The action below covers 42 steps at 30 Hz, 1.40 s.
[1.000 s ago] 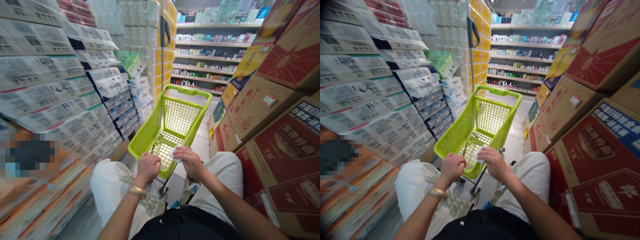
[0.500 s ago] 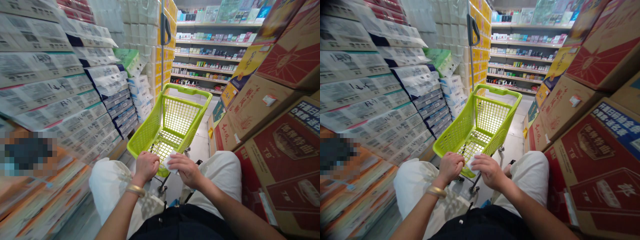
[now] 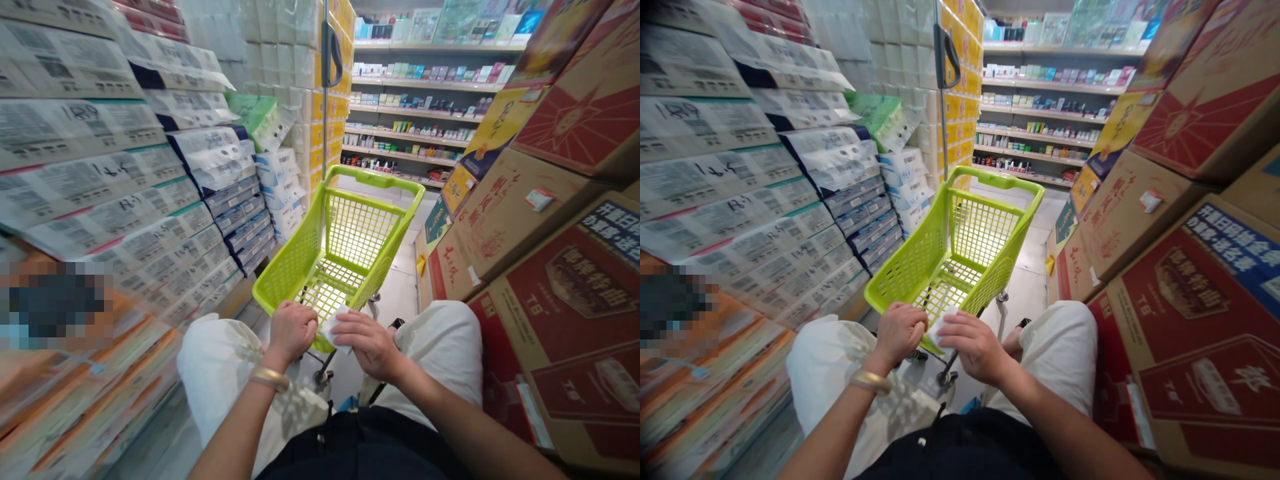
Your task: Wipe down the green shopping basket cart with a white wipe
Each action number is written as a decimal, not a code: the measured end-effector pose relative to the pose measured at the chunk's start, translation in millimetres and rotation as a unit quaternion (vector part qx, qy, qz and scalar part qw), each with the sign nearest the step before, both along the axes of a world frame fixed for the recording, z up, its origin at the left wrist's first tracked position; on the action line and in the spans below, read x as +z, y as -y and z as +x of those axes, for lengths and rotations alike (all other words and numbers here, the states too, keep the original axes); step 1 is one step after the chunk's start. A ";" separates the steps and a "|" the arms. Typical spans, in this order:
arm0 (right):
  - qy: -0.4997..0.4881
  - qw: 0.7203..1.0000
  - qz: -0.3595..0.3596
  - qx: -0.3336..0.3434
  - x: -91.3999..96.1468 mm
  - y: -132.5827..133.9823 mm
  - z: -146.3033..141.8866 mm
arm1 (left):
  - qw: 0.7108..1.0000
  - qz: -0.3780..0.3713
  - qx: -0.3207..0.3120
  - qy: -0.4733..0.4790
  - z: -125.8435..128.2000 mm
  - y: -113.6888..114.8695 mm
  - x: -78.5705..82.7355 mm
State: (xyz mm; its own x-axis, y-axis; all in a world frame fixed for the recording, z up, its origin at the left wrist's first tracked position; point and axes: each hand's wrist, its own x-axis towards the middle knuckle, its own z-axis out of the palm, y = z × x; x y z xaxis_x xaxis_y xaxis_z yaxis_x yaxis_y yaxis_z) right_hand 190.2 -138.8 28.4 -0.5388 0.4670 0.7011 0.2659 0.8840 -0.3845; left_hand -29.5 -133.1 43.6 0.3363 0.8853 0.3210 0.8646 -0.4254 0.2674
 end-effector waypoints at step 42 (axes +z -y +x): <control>-0.013 1.000 0.004 -0.021 0.9 -3.5 0.5 | 1.000 -0.001 -0.005 0.001 -5.7 0.1 1.0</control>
State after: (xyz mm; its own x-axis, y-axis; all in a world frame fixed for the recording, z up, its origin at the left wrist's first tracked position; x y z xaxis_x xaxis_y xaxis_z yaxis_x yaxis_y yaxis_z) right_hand 190.7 -135.3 29.4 -0.5008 0.4830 0.7183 0.2926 0.8755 -0.3846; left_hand -35.2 -133.2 44.6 0.3442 0.8825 0.3205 0.8598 -0.4334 0.2701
